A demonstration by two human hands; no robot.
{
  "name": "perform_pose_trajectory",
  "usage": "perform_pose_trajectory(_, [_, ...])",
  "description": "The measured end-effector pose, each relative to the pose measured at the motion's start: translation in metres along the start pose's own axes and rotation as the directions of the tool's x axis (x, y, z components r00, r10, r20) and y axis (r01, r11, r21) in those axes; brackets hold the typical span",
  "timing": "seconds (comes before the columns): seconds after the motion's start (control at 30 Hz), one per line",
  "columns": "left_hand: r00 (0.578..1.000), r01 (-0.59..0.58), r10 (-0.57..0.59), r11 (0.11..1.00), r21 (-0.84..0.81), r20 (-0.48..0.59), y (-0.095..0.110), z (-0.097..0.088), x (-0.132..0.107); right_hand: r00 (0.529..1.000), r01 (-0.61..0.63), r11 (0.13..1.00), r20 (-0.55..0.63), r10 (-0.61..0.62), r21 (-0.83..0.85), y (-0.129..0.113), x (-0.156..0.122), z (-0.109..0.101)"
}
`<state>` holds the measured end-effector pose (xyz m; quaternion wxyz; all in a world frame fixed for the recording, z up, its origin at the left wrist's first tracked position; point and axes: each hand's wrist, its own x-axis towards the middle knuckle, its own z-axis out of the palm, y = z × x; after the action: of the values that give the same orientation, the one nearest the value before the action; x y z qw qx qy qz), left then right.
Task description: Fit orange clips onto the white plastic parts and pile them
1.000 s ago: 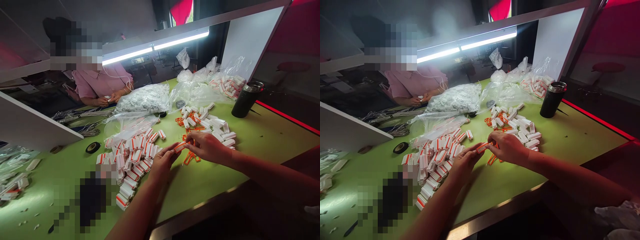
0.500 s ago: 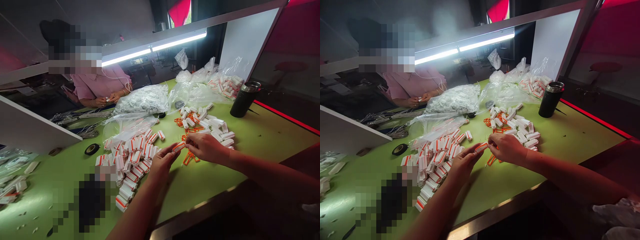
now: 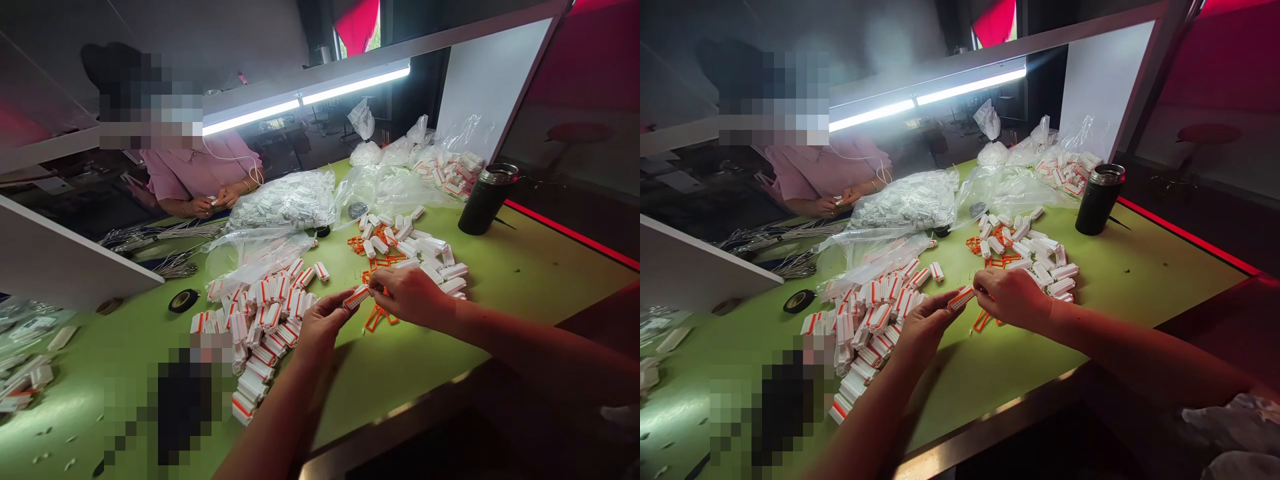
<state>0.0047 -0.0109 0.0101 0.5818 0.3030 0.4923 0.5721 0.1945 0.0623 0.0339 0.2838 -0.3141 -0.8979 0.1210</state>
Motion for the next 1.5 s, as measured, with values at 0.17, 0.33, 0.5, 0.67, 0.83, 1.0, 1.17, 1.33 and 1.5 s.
perform_pose_trajectory(0.17, [0.995, -0.1, 0.1, 0.977, 0.187, 0.008, 0.004, 0.0, -0.003, 0.999, -0.019, 0.993, -0.024, 0.022, 0.119, 0.0, 0.0, 0.0])
perform_pose_trajectory(0.33, [0.993, -0.11, 0.116, 0.956, 0.272, -0.008, 0.003, -0.003, -0.002, 0.999, -0.02, 0.973, -0.027, 0.027, 0.231, 0.0, 0.002, -0.001])
perform_pose_trajectory(0.5, [0.985, -0.162, 0.173, 0.925, 0.343, -0.003, 0.005, 0.0, -0.005, 0.999, 0.034, 0.98, -0.049, -0.025, 0.196, 0.002, 0.002, -0.001])
perform_pose_trajectory(0.67, [0.974, -0.213, 0.227, 0.895, 0.393, 0.013, 0.004, 0.002, -0.008, 0.999, 0.033, 0.986, 0.015, -0.036, 0.161, 0.005, 0.001, -0.001])
perform_pose_trajectory(0.83, [0.952, -0.297, 0.3, 0.843, 0.448, 0.066, -0.004, 0.0, -0.006, 1.0, -0.001, 0.997, 0.021, 0.0, 0.079, 0.005, 0.002, -0.001])
perform_pose_trajectory(1.0, [0.889, -0.436, 0.438, 0.728, 0.53, 0.131, -0.008, -0.002, -0.006, 0.998, 0.053, 0.994, 0.015, -0.055, 0.098, 0.003, 0.003, -0.004])
perform_pose_trajectory(1.17, [0.847, -0.524, 0.457, 0.626, 0.577, 0.272, -0.009, -0.002, -0.008, 0.981, 0.107, 0.971, 0.134, -0.137, 0.214, 0.004, 0.003, -0.003])
perform_pose_trajectory(1.33, [0.803, -0.593, 0.441, 0.525, 0.611, 0.401, -0.007, -0.002, -0.011, 0.968, 0.125, 0.958, 0.179, -0.175, 0.258, 0.004, 0.004, -0.001])
perform_pose_trajectory(1.5, [0.776, -0.631, 0.416, 0.497, 0.596, 0.475, -0.009, -0.001, -0.011, 0.961, 0.118, 0.972, 0.224, -0.164, 0.205, -0.005, 0.001, 0.001])
